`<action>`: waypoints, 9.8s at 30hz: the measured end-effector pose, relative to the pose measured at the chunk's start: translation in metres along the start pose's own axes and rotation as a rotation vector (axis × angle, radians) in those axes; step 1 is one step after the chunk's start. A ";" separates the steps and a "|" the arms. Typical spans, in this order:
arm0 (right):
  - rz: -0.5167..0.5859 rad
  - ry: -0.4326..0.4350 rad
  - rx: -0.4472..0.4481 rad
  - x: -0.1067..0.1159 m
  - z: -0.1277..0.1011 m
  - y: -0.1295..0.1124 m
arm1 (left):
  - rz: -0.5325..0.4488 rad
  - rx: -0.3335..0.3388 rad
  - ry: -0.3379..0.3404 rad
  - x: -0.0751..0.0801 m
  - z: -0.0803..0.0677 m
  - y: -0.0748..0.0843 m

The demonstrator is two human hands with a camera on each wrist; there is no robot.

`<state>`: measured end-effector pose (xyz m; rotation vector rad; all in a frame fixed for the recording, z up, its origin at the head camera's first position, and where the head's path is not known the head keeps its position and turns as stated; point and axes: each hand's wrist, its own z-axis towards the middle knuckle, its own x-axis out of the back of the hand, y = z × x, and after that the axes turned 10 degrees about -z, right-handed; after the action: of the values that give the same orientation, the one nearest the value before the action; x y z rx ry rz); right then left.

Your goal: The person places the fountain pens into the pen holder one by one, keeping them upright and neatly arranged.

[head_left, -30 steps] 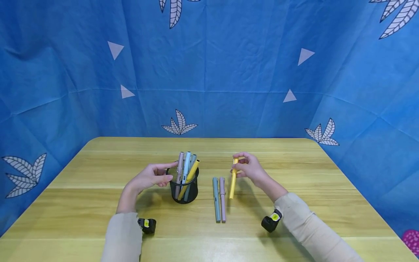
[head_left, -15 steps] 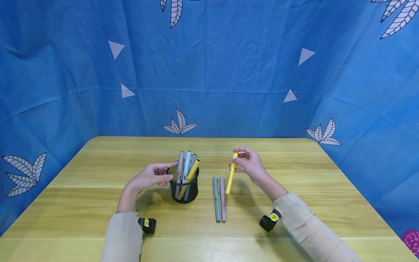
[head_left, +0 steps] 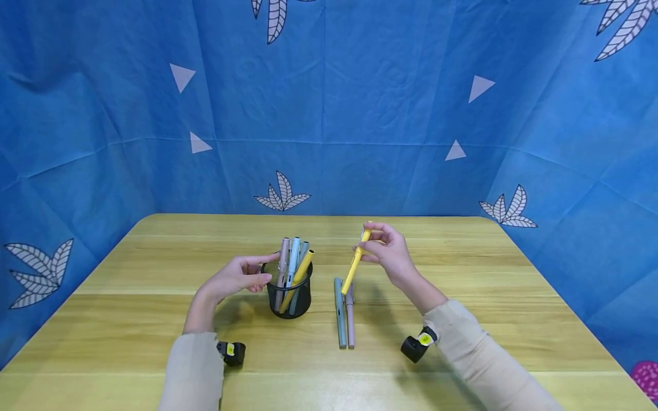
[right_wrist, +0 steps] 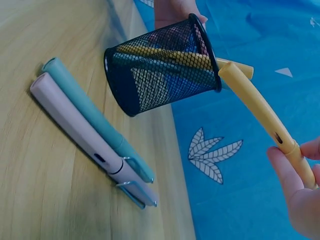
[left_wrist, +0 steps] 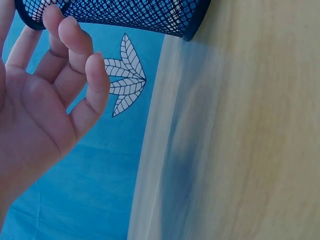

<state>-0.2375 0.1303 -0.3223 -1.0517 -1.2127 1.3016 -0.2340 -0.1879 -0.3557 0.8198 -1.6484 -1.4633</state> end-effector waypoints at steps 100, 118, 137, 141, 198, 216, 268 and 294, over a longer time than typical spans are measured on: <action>-0.571 0.062 0.690 -0.089 -0.006 0.013 | -0.008 -0.013 -0.014 0.001 0.000 -0.003; -0.630 0.051 0.699 -0.092 -0.006 0.019 | -0.004 -0.018 -0.010 0.001 0.000 -0.001; -0.485 0.008 0.576 -0.085 -0.010 0.018 | 0.001 -0.014 -0.005 0.001 0.000 -0.001; -0.465 0.000 0.552 -0.082 -0.020 0.006 | 0.001 -0.008 0.000 0.001 0.001 -0.002; -0.601 -0.064 0.144 -0.008 -0.022 0.043 | 0.002 -0.001 0.003 0.000 0.000 -0.002; -0.522 -0.311 -0.130 0.007 -0.012 0.059 | -0.005 0.000 -0.003 0.001 0.001 -0.002; -0.714 -0.463 -0.236 0.002 -0.003 0.066 | 0.005 -0.004 0.002 0.000 -0.001 0.000; -0.629 -0.375 -0.334 -0.002 -0.004 0.059 | 0.003 -0.013 0.000 0.000 0.001 -0.002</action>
<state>-0.2404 0.1306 -0.3811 -0.5681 -1.9058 0.8293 -0.2348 -0.1882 -0.3572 0.8101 -1.6373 -1.4708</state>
